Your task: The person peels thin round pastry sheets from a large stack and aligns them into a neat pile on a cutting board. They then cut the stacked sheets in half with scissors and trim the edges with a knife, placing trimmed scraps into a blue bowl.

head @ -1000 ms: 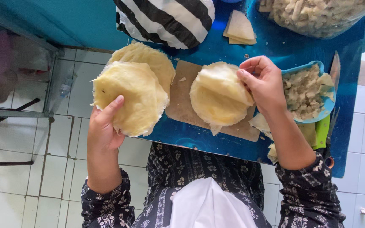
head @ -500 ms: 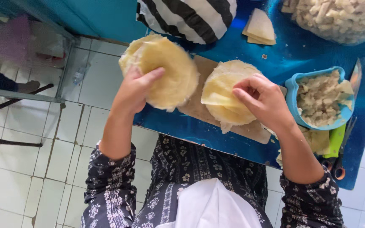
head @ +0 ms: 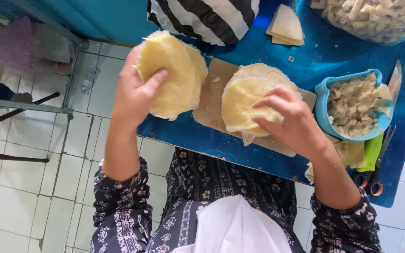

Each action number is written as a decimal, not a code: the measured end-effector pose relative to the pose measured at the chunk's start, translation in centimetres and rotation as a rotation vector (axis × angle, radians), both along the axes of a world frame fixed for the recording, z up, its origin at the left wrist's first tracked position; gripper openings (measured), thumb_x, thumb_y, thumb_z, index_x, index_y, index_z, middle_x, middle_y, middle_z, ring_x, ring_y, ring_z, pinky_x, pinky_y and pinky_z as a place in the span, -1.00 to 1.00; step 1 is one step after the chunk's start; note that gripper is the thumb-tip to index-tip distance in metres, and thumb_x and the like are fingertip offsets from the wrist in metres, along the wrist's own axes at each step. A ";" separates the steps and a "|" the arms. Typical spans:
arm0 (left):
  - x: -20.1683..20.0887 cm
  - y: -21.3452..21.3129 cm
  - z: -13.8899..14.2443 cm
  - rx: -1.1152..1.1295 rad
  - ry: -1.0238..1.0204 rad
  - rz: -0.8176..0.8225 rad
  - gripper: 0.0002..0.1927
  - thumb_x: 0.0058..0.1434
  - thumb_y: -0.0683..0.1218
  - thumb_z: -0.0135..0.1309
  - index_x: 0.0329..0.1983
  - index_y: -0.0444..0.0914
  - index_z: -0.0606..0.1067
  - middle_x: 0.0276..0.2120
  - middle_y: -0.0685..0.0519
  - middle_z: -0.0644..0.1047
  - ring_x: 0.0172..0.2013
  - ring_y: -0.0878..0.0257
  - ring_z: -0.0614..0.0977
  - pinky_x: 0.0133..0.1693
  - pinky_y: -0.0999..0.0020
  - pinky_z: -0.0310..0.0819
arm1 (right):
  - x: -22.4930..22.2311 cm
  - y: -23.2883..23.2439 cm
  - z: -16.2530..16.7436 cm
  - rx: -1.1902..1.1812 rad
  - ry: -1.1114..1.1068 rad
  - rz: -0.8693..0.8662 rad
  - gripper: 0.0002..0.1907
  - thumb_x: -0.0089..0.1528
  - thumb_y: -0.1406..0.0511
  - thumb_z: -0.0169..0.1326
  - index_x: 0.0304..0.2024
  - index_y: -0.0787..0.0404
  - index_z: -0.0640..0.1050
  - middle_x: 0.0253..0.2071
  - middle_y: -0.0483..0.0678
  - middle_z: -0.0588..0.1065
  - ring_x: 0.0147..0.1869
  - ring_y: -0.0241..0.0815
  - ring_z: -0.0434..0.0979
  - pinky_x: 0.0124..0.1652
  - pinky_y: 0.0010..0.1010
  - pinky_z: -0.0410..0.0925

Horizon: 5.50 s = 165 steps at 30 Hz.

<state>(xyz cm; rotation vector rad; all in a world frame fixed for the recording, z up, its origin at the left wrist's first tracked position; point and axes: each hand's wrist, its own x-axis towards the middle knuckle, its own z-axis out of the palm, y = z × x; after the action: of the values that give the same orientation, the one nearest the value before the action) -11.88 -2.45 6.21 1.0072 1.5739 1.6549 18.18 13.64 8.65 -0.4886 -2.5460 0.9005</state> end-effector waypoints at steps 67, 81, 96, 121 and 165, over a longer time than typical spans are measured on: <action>7.6 2.6 -1.1 -0.509 0.138 -0.933 0.05 0.12 -0.10 0.01 0.64 0.01 -0.20 -0.54 -0.09 0.33 -0.50 0.20 0.35 -0.39 0.33 0.33 | -1.5 0.2 -0.8 0.577 -0.183 -0.107 -0.86 0.23 0.29 0.27 -0.37 0.09 0.54 -0.27 -0.15 0.48 -0.07 -0.08 0.47 -0.04 -0.22 0.25; 7.5 2.5 -2.1 -0.396 0.120 -0.956 0.05 0.12 -0.10 -0.01 0.63 -0.03 -0.24 -0.35 -0.02 0.48 -0.50 0.16 0.42 -0.33 0.30 0.43 | -0.3 4.9 -4.1 -0.263 -0.019 -0.230 -0.98 0.26 0.46 0.13 -0.26 0.29 0.53 -0.28 -0.07 0.52 -0.22 -0.29 0.51 -0.23 -0.43 0.36; 7.6 2.7 -1.8 -0.504 0.130 -0.960 0.05 0.16 -0.14 -0.01 0.66 0.01 -0.24 -0.08 -0.21 0.54 -0.43 0.13 0.41 -0.26 0.29 0.44 | 0.4 2.8 -3.0 -0.160 -0.027 -0.241 -0.67 0.30 0.43 0.24 0.09 0.38 0.49 -0.18 -0.10 0.48 -0.12 -0.38 0.46 -0.10 -0.53 0.37; 9.1 -4.2 -3.8 -0.214 -0.999 -0.307 -0.58 0.28 -0.23 0.12 0.22 -0.39 0.43 0.02 -0.06 0.60 0.01 0.18 0.66 0.02 0.24 0.60 | 4.7 8.7 2.7 -0.973 0.400 -0.202 -0.73 0.50 0.41 -0.01 0.19 0.48 0.51 0.03 0.23 0.55 0.01 -0.03 0.61 0.08 -0.24 0.47; 11.0 12.0 -4.2 -0.056 -0.330 -0.534 -0.42 0.32 -0.18 0.15 0.37 -0.30 0.25 0.11 -0.07 0.52 0.12 0.17 0.59 0.17 0.23 0.54 | 12.9 11.5 -0.4 -1.082 0.541 -0.216 -0.54 0.47 0.19 0.01 0.39 0.13 0.36 0.38 -0.10 0.46 0.52 -0.07 0.43 0.58 0.07 0.26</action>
<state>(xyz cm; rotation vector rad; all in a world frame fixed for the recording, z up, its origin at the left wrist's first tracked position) -0.91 9.56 2.01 0.9607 1.0163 1.3128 31.04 25.12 8.29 -0.6609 -1.3358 1.9524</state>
